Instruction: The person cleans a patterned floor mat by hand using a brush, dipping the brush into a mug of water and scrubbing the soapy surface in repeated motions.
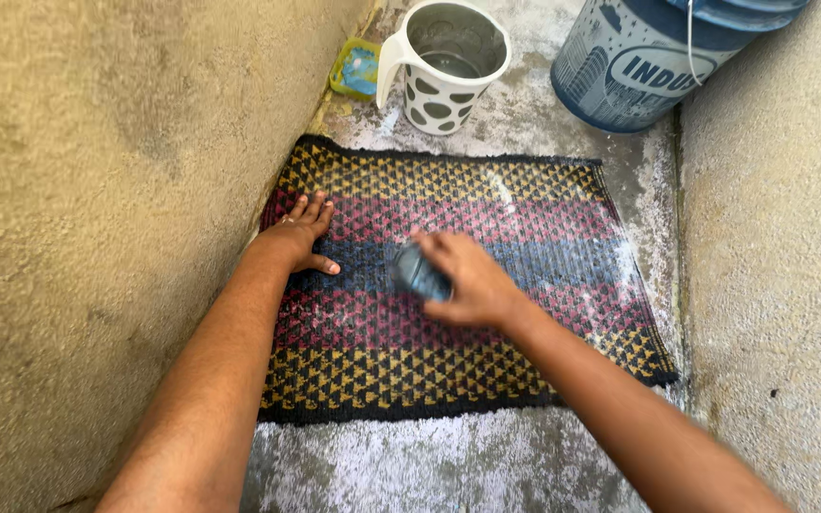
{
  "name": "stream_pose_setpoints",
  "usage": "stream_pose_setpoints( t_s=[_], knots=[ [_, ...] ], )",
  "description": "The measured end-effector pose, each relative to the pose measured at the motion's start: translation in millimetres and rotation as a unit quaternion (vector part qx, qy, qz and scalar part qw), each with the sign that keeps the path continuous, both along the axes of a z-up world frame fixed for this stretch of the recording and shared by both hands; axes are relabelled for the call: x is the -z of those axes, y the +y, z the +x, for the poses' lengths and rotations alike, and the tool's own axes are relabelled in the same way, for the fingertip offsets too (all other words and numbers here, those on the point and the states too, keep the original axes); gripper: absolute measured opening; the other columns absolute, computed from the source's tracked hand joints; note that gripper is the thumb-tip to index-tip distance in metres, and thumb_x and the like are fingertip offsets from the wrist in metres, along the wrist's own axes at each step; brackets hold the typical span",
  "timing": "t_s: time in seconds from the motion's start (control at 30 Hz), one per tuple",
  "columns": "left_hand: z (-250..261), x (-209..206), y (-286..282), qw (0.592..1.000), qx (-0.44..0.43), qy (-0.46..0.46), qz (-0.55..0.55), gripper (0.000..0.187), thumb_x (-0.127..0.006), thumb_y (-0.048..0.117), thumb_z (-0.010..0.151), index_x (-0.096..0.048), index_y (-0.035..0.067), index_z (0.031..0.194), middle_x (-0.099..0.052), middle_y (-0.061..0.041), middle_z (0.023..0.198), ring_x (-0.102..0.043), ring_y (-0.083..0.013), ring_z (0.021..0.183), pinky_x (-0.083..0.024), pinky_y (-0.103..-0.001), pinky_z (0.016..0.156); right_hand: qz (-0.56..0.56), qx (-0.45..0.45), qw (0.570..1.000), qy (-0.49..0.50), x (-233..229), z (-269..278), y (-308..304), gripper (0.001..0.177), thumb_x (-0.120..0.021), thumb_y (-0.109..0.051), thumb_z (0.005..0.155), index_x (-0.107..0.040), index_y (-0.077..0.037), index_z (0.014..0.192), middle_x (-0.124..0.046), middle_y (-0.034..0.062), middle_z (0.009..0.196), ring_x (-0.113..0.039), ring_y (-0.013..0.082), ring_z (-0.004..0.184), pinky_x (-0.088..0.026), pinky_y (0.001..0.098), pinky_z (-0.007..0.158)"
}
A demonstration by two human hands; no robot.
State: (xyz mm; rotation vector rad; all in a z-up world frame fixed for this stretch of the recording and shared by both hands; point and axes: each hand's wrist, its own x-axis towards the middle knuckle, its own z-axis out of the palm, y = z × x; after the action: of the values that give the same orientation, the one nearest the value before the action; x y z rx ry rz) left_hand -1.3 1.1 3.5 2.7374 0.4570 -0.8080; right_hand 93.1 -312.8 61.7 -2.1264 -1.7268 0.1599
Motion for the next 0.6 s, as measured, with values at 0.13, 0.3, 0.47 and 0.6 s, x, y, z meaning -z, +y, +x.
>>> stream_pose_setpoints(
  t_s=[0.13, 0.3, 0.47, 0.6],
  knots=[
    [-1.1, -6.9, -5.7, 0.999, -0.015, 0.028, 0.008, 0.132, -0.08, 0.06, 0.07, 0.01, 0.031, 0.162, 0.021, 0.008, 0.17, 0.015, -0.0179, 0.157, -0.015, -0.05, 0.128, -0.014, 0.148, 0.989, 0.004, 12.2, 31.4, 20.8, 0.099, -0.08, -0.037, 0.064, -0.041, -0.009, 0.151, -0.052, 0.0169, 0.132, -0.051, 0.0335, 0.121, -0.043, 0.0466, 0.104],
    [-2.4, -4.4, -2.8, 0.999, -0.019, 0.026, -0.001, 0.132, -0.08, 0.059, 0.07, 0.01, 0.031, 0.162, 0.02, 0.007, 0.17, 0.016, -0.0185, 0.157, -0.013, -0.049, 0.128, -0.113, 0.099, 0.988, -0.03, 21.4, -0.5, 13.3, 0.101, -0.079, -0.043, 0.065, -0.041, -0.01, 0.152, -0.052, 0.0139, 0.134, -0.051, 0.0315, 0.119, -0.042, 0.045, 0.105],
    [-7.6, 3.3, -5.4, 1.0, -0.008, -0.019, 0.011, 0.125, -0.08, 0.056, 0.076, 0.004, 0.023, 0.163, 0.017, 0.002, 0.17, 0.012, -0.0214, 0.157, -0.013, -0.045, 0.128, -0.114, 0.077, 0.989, 0.058, 4.7, -51.1, -5.4, 0.097, -0.077, -0.046, 0.069, -0.043, -0.008, 0.152, -0.054, 0.0143, 0.134, -0.052, 0.0296, 0.119, -0.046, 0.0439, 0.105],
    [-43.8, 31.8, -26.7, 0.98, -0.042, -0.186, 0.05, 0.088, -0.056, 0.052, 0.094, -0.013, 0.017, 0.162, -0.001, -0.002, 0.171, -0.001, -0.0248, 0.157, -0.011, -0.044, 0.127, -0.014, 0.101, 0.993, 0.052, 5.3, -124.6, 20.6, 0.091, -0.076, -0.04, 0.07, -0.048, -0.012, 0.152, -0.053, 0.0211, 0.131, -0.051, 0.0349, 0.117, -0.046, 0.0488, 0.098]
  ],
)
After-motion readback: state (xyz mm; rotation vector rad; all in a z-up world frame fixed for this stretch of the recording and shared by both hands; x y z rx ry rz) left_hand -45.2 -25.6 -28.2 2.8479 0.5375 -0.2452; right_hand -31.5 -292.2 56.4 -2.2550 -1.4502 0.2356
